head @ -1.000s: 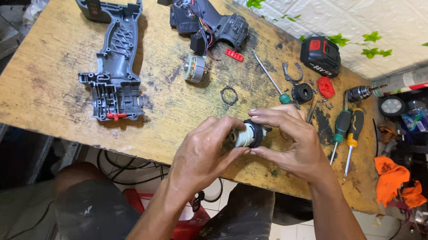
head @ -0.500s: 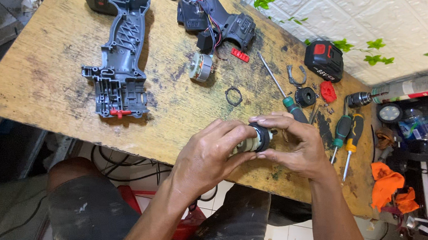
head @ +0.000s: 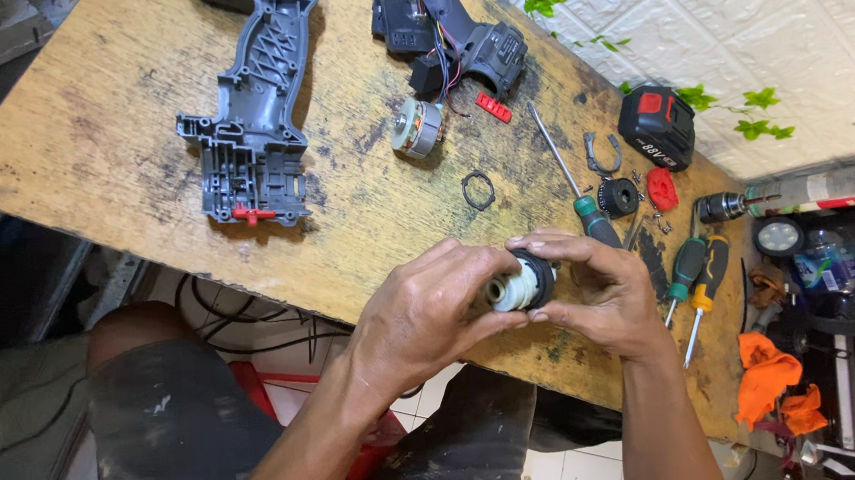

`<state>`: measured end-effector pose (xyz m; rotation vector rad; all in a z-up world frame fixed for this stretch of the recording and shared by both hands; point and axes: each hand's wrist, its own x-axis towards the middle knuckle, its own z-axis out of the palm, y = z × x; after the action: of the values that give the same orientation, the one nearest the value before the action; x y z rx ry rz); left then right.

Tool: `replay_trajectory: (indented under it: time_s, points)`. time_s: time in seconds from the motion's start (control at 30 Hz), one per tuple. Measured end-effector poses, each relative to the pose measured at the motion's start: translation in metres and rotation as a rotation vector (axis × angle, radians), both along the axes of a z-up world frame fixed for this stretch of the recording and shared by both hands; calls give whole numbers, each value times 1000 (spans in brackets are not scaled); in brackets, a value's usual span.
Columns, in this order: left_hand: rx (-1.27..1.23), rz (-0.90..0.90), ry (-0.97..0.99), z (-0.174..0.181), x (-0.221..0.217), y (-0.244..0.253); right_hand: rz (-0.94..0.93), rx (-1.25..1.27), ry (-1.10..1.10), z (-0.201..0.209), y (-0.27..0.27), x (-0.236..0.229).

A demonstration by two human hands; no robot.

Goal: The person assembles a small motor by hand, inserting a black ring and a white cylindrical component into the motor housing. The person rotates and aligns the parts to fit them together on a wooden workbench.

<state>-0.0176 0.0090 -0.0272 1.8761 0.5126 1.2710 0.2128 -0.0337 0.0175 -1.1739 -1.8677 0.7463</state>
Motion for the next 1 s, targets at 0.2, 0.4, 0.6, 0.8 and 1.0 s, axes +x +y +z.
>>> replay_trajectory:
  time_s: [0.2,0.4,0.6,0.8,1.0]
  points:
    - [35,2,-17,8,-2,2,12,-40,47,-2,0,4]
    - [34,5,-15,5,0,0,-11,-58,44,3,-1,0]
    - [-1,-25,-30,-3,2,0,-13,-16,-28,12,0,-4]
    - [-107,-81,-63,2,-2,3,-37,-16,-85,24,-1,-9]
    - [-140,-74,-89,0,-1,2,-39,-4,-110,27,-2,-9]
